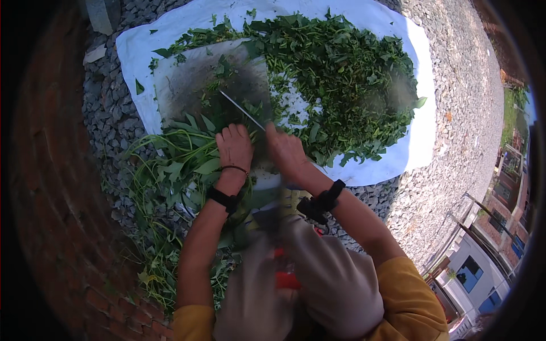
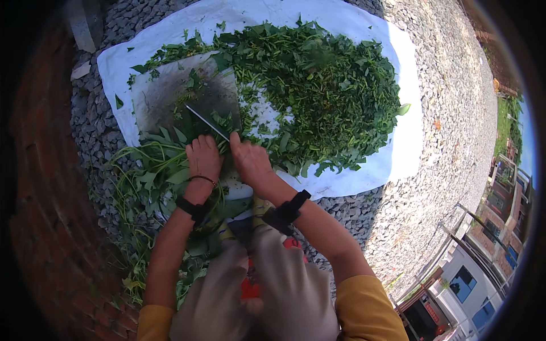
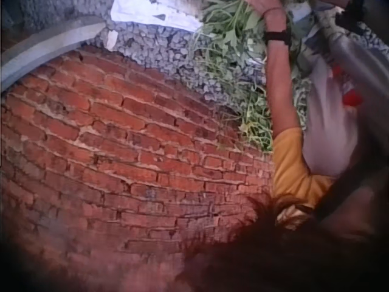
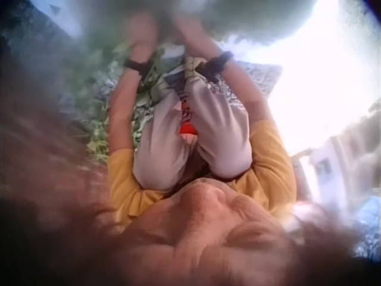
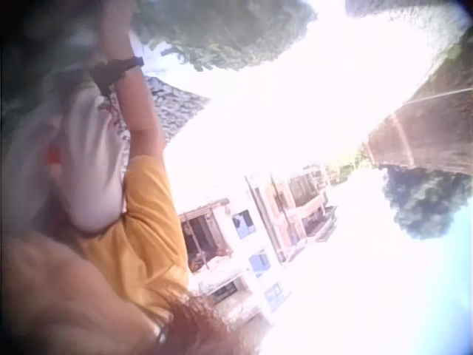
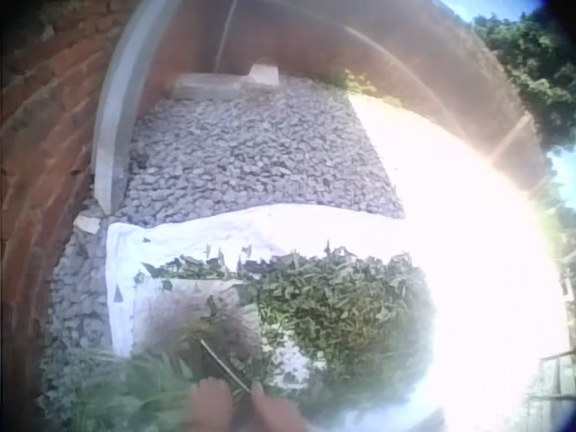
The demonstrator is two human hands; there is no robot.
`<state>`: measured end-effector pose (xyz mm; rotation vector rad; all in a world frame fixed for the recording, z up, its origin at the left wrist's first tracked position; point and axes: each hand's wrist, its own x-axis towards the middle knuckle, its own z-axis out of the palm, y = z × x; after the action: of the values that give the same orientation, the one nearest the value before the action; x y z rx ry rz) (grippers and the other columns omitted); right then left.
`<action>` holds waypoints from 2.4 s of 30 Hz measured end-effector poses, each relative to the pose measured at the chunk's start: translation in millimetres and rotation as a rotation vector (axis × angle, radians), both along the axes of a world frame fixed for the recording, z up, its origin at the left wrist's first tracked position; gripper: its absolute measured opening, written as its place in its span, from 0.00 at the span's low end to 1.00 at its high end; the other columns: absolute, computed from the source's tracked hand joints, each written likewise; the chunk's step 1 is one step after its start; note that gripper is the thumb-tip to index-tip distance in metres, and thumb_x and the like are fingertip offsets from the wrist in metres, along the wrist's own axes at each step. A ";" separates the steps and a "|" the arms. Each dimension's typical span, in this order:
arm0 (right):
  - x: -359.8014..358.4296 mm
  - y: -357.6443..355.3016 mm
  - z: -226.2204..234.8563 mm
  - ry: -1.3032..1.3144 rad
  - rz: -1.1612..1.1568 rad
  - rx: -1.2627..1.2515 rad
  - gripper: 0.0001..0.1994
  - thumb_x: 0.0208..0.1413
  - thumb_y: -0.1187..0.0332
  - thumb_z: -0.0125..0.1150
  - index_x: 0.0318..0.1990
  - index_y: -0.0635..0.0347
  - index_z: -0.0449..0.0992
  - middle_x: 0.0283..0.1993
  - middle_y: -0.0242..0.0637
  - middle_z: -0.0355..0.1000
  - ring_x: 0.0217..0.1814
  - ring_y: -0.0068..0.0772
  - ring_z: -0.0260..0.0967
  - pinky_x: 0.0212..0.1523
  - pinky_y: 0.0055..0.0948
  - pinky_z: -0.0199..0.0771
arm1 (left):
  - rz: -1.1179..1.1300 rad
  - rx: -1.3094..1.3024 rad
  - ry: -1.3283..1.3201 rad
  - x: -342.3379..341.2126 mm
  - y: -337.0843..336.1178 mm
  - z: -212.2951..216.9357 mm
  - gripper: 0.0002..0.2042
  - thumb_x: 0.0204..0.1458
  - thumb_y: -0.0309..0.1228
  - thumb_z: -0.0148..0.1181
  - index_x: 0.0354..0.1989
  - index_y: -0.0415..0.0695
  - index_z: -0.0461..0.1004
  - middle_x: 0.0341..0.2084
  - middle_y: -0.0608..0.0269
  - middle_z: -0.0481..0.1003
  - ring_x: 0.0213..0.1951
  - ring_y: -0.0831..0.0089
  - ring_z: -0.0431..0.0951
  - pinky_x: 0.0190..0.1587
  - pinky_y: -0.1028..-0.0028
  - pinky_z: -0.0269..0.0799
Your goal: Chopping green leaves with a cleaver.
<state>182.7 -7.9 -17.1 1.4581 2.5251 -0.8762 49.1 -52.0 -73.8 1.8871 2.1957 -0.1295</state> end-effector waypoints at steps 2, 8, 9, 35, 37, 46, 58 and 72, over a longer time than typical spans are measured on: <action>-20.0 10.8 -12.5 0.073 -0.008 0.115 0.15 0.44 0.75 0.54 0.39 0.61 0.58 0.24 0.50 0.70 0.26 0.55 0.71 0.25 0.45 0.73 | 0.017 0.089 0.010 1.4 1.0 -0.8 0.16 0.36 0.33 0.62 0.32 0.45 0.64 0.31 0.60 0.65 0.36 0.64 0.67 0.41 0.66 0.59; -1.4 32.2 8.4 0.147 -0.187 0.017 0.10 0.53 0.71 0.51 0.38 0.60 0.58 0.25 0.52 0.70 0.28 0.60 0.69 0.25 0.50 0.68 | 0.071 0.078 -0.059 4.7 -0.2 5.8 0.18 0.35 0.34 0.65 0.33 0.44 0.64 0.32 0.60 0.64 0.38 0.64 0.66 0.42 0.65 0.59; 4.5 33.1 15.9 0.159 -0.214 0.014 0.09 0.54 0.70 0.51 0.38 0.60 0.58 0.25 0.53 0.70 0.28 0.60 0.68 0.25 0.51 0.68 | 0.077 0.025 -0.058 4.9 -0.2 5.8 0.23 0.33 0.37 0.69 0.35 0.44 0.64 0.33 0.60 0.64 0.39 0.63 0.66 0.43 0.65 0.59; -19.4 0.3 -14.2 0.189 -0.169 -0.001 0.09 0.55 0.71 0.49 0.41 0.62 0.59 0.24 0.53 0.71 0.25 0.61 0.68 0.25 0.54 0.66 | 0.289 0.035 -0.328 -6.7 -25.2 73.1 0.62 0.17 0.43 0.77 0.64 0.33 0.42 0.64 0.38 0.41 0.66 0.46 0.41 0.64 0.47 0.33; -19.9 6.2 -14.9 0.174 -0.219 -0.061 0.09 0.56 0.70 0.50 0.40 0.62 0.60 0.23 0.54 0.70 0.26 0.62 0.68 0.25 0.55 0.65 | 0.322 -0.031 -0.307 -9.0 -29.2 77.4 0.63 0.17 0.45 0.77 0.64 0.34 0.42 0.65 0.38 0.38 0.67 0.46 0.37 0.64 0.45 0.31; -9.3 17.1 -7.2 0.183 -0.243 -0.082 0.09 0.57 0.68 0.51 0.38 0.62 0.61 0.19 0.56 0.68 0.25 0.63 0.67 0.26 0.54 0.64 | 0.041 -0.130 -0.223 -53.6 -23.9 43.5 0.52 0.17 0.42 0.77 0.57 0.38 0.57 0.64 0.39 0.43 0.66 0.47 0.41 0.65 0.50 0.39; 38.6 22.2 54.3 0.424 -0.496 -0.030 0.06 0.56 0.73 0.51 0.36 0.66 0.64 0.21 0.53 0.68 0.24 0.59 0.66 0.24 0.46 0.62 | 0.016 -0.040 -0.220 -87.7 26.1 49.0 0.28 0.30 0.29 0.71 0.39 0.40 0.60 0.33 0.52 0.70 0.39 0.56 0.73 0.42 0.60 0.69; 40.8 0.3 42.1 -0.025 -0.095 -0.056 0.10 0.50 0.75 0.51 0.40 0.62 0.60 0.20 0.46 0.69 0.23 0.52 0.71 0.22 0.44 0.71 | 0.168 -0.232 -0.221 -8.3 23.5 13.2 0.25 0.34 0.31 0.70 0.37 0.41 0.59 0.34 0.51 0.72 0.38 0.54 0.76 0.35 0.62 0.74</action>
<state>223.5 -7.6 25.0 1.5723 2.4113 -0.9286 40.8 -28.5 -60.6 1.5113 2.0784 -0.1324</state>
